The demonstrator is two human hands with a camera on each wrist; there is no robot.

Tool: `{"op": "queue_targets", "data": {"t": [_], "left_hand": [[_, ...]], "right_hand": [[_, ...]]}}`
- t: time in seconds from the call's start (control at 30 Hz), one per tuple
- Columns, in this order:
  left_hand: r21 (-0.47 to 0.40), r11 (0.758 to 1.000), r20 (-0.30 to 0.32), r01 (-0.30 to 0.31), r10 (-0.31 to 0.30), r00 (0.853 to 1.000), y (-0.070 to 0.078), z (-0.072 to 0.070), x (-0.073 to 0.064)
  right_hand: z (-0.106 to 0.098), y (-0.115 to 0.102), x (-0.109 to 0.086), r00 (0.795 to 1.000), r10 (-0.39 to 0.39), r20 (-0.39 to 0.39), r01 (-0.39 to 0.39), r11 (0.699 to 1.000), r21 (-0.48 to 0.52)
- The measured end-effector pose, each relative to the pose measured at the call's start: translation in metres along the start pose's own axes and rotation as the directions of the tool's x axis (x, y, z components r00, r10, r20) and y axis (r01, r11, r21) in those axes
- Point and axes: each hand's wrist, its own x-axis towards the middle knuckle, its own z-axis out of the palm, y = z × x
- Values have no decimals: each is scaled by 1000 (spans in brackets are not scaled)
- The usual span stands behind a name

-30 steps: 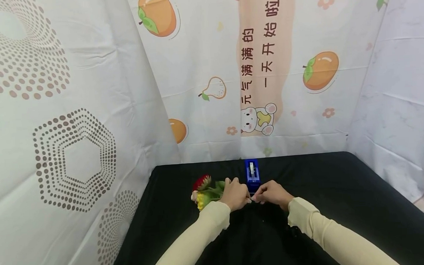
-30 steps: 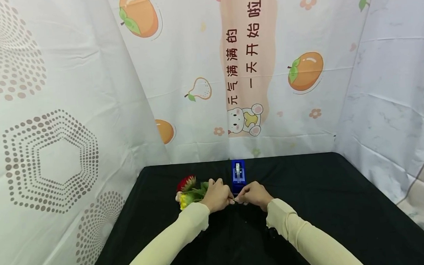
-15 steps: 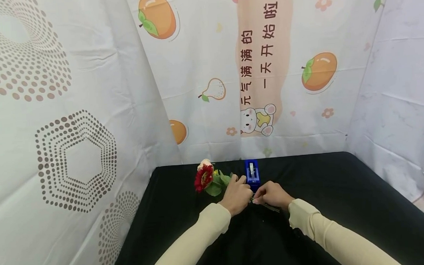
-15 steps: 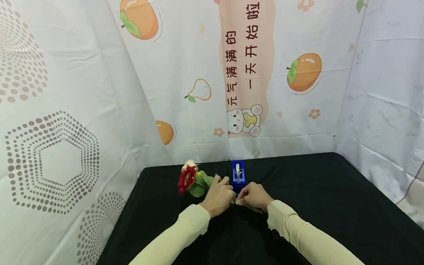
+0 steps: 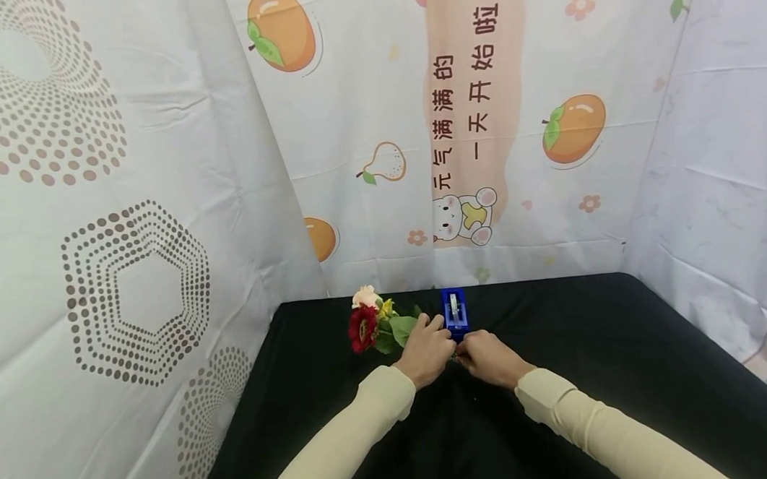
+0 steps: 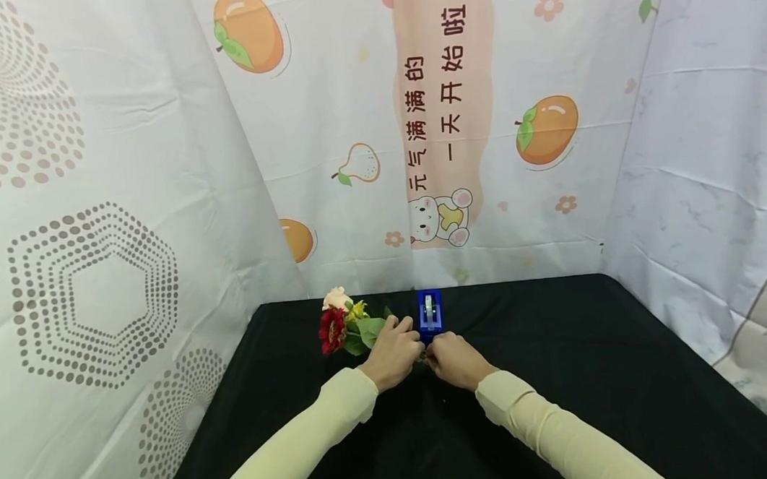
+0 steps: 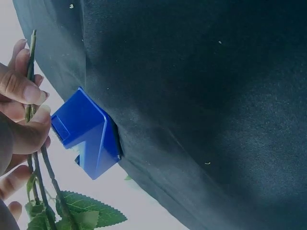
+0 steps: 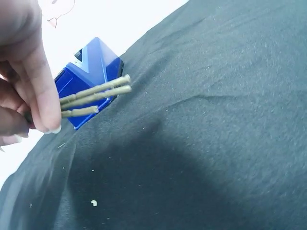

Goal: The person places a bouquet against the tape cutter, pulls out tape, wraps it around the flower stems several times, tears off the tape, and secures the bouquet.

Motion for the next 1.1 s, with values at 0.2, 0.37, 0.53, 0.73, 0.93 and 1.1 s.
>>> {"op": "queue_targets", "data": {"t": [0.2,0.37,0.53,0.73,0.93,1.1], "left_hand": [[-70,997,-107,-27,19,994,-1,0,1],[-165,984,-195,-70,37,980,1,-1,-2],[-303,953,-70,3,-25,997,3,7,-9],[-515,822,106,243,-221,970,-1,21,-17],[-661,604,235,445,-397,887,-6,30,-15],[-701,522,260,485,-447,856,-3,37,-7]], "right_hand": [[2,6,-5,997,36,-62,-40,997,-72],[0,11,-7,990,101,-96,-111,989,-102],[-6,9,-9,978,174,-111,-184,979,-89],[-8,10,-13,962,233,-142,-241,970,-42],[-11,15,-18,951,265,-160,-272,962,-25],[-12,18,-21,949,271,-161,-278,960,-23]]}}
